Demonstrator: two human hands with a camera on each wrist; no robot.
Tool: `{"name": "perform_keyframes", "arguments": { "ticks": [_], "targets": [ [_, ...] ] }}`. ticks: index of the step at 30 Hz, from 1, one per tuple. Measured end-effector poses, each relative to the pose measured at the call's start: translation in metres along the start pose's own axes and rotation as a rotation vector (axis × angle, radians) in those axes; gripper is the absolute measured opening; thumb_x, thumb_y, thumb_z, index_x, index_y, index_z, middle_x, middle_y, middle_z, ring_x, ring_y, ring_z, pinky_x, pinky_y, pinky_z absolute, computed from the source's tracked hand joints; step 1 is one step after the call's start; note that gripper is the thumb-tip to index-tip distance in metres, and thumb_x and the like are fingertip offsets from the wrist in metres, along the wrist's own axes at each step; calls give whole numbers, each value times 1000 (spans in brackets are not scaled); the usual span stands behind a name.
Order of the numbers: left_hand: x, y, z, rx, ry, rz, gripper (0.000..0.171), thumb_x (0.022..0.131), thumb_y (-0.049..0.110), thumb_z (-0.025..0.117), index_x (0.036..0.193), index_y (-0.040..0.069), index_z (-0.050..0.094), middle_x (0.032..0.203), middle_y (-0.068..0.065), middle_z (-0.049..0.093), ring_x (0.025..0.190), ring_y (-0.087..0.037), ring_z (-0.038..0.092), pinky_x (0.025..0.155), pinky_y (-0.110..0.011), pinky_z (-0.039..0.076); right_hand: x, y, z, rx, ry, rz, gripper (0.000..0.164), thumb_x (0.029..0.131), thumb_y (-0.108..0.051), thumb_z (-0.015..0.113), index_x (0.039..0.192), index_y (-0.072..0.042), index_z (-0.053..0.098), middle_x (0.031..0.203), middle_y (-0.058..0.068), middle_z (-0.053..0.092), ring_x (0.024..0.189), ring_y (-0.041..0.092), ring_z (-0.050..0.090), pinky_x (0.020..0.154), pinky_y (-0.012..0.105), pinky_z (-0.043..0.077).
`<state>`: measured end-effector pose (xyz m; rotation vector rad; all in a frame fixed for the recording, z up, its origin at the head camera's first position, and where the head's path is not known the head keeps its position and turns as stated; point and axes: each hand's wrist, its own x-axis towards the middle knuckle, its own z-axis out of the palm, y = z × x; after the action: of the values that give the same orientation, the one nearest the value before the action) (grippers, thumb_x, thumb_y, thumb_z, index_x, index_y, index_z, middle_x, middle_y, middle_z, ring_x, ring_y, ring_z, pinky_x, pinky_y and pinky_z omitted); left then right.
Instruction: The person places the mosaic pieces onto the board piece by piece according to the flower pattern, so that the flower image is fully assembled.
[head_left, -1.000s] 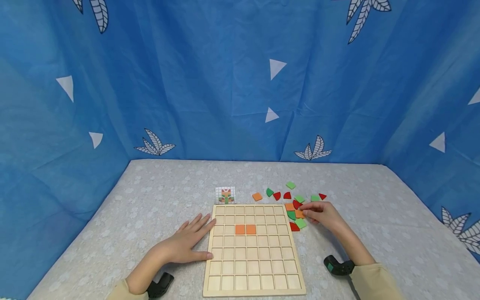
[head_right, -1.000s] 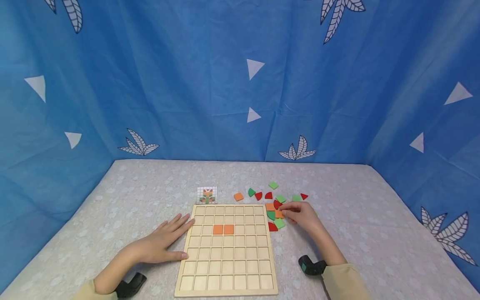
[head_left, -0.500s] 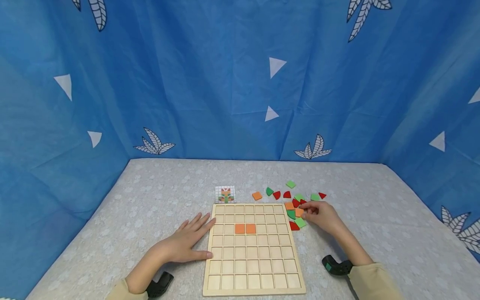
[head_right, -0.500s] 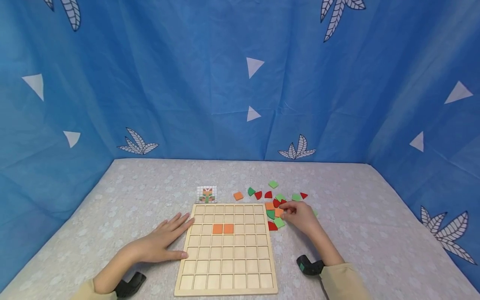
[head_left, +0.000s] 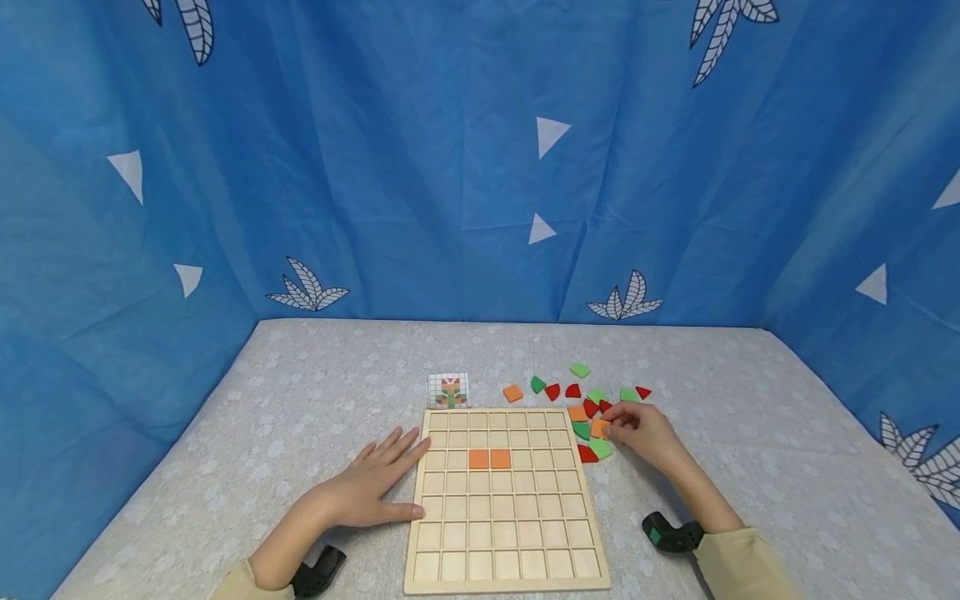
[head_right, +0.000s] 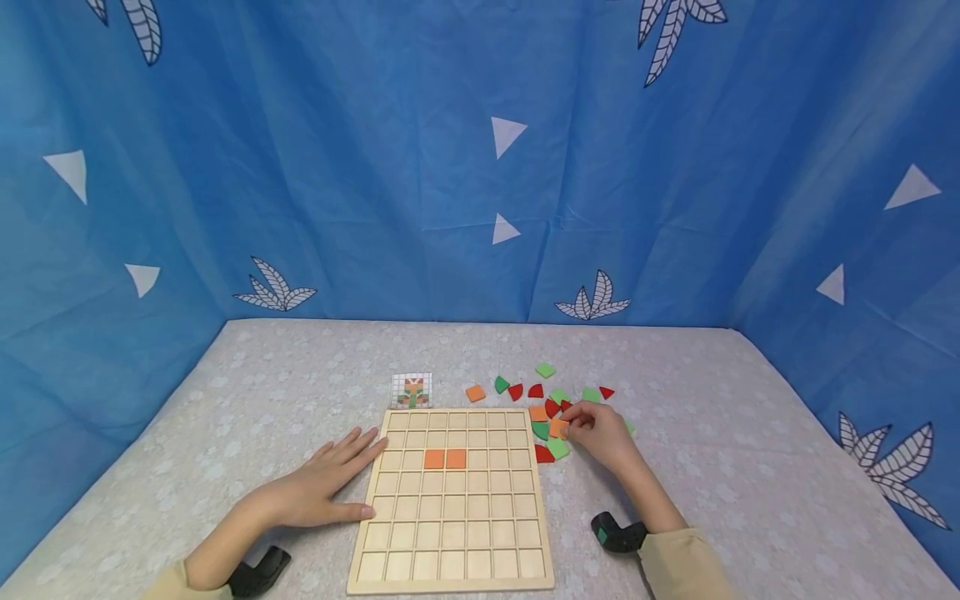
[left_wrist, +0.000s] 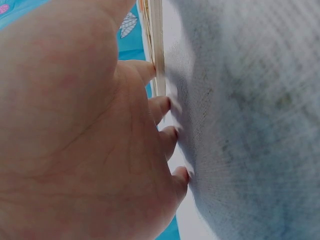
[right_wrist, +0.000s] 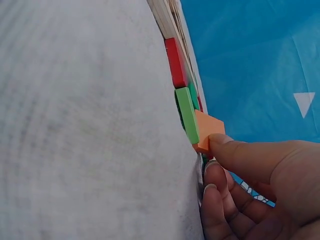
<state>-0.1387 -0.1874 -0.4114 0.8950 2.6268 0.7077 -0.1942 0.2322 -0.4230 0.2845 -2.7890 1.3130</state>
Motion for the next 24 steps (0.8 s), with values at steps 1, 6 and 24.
{"name": "perform_keyframes", "arguments": {
  "ticks": [1, 6, 24],
  "targets": [
    [0, 0, 0, 0, 3, 0, 86, 86, 55, 58, 150, 9, 23, 153, -17, 11, 138, -38, 4, 102, -63, 5, 0, 0, 0, 12, -1, 7, 6, 85, -1, 67, 90, 3, 65, 71, 3, 58, 63, 19, 50, 52, 25, 43],
    [0, -3, 2, 6, 10, -1, 86, 86, 55, 59, 150, 10, 23, 153, -17, 12, 138, -39, 5, 102, -64, 5, 0, -2, 0, 81, -19, 61, 7, 88, -2, 65, 90, 4, 64, 74, 5, 61, 65, 20, 55, 54, 27, 48],
    [1, -7, 4, 11, 1, -13, 88, 85, 59, 56, 151, 12, 21, 154, -12, 9, 139, -34, 2, 104, -61, 5, 0, -12, -4, 183, 14, 130, 13, 90, -2, 62, 97, 9, 66, 83, 9, 65, 70, 22, 63, 62, 28, 53]
  ]
}}
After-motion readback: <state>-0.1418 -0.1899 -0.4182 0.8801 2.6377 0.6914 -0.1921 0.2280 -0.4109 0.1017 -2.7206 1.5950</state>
